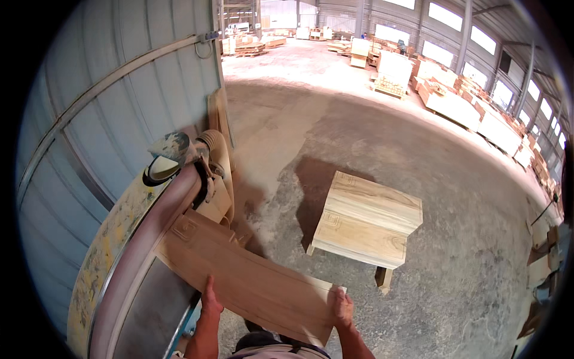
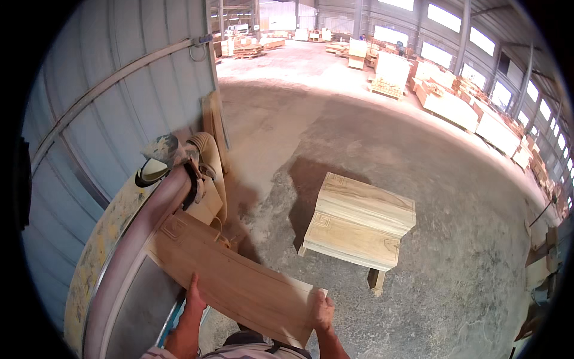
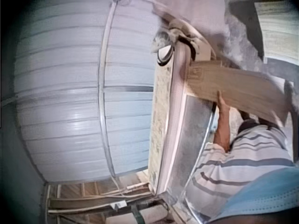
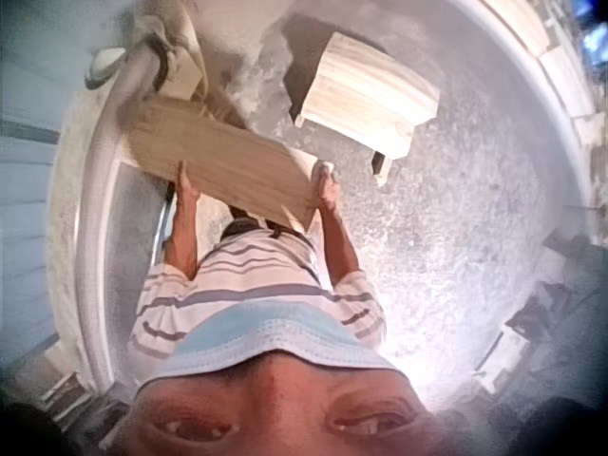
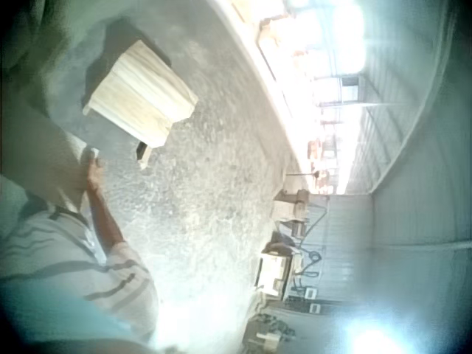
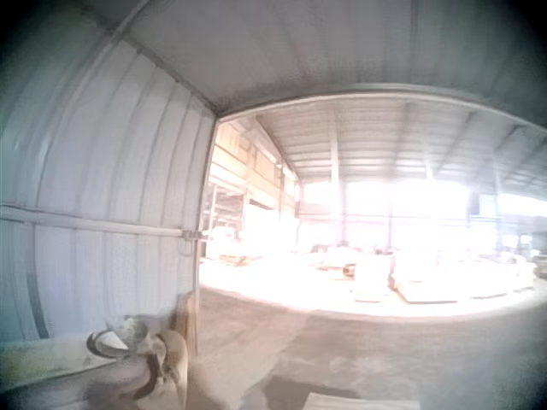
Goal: The person sands a curved wooden panel by hand-feeding it against a stationary belt sander in a workshop.
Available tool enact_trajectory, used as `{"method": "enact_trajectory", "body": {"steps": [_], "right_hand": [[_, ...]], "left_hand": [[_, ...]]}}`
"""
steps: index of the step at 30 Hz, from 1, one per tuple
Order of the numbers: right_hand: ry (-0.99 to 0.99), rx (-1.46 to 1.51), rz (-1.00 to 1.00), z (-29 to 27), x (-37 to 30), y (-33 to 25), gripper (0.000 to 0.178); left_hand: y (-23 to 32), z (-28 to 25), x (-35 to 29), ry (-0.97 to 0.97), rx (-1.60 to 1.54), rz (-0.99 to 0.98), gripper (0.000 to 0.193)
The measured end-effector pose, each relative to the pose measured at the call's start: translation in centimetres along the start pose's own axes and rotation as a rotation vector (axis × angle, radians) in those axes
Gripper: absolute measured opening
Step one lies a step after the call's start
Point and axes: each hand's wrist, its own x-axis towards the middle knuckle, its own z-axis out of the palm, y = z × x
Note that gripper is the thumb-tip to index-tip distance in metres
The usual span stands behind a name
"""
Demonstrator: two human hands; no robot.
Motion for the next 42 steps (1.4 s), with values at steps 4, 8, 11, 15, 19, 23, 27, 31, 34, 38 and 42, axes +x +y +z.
{"method": "enact_trajectory", "body": {"steps": [4,8,11,15,19,23,27,31,34,38,42], "right_hand": [[0.257,0.502,0.219,-1.1,0.3,-1.4,0.039],[0.489,0.474,0.062,-2.1,1.9,-0.6,0.039],[0.462,0.381,0.139,-1.5,2.1,-0.1,0.045],[0.409,0.632,0.401,-3.2,1.2,4.9,0.049],[0.402,0.44,0.576,-3.7,-0.8,9.5,0.049],[0.307,0.236,0.502,-6.1,-1.6,14.1,0.051],[0.415,0.409,0.485,-7.1,-1.3,8.7,0.055],[0.38,0.459,0.294,-8.8,-1.9,2.0,0.053],[0.492,0.531,0.269,-8.3,-2.4,-3.8,0.047],[0.471,0.405,0.104,-6.3,-3.3,-9.7,0.05],[0.404,0.178,-0.206,-1.6,-5.0,-16.1,0.044]], "left_hand": [[-0.4,3.2,-3.9,-0.092,-0.004,0.117,0.071],[2.1,8.8,-6.8,-0.28,-0.036,0.156,0.063],[4.5,11.0,-8.1,-0.343,0.048,0.225,0.063],[10.3,15.3,-10.4,-0.432,0.066,0.235,0.061],[10.3,16.9,-11.5,-0.348,0.243,0.346,0.058],[6.2,20.6,-14.7,-0.375,0.617,0.693,0.036],[4.4,22.1,-16.5,-0.63,0.736,0.576,0.031],[1.7,18.8,-12.6,-0.664,1.013,0.454,0.036],[0.9,17.8,-11.4,-0.704,1.109,0.407,0.039],[0.9,16.3,-10.7,-0.764,1.162,0.398,0.035],[1.3,15.0,-9.4,-0.799,1.196,0.352,0.032]]}}
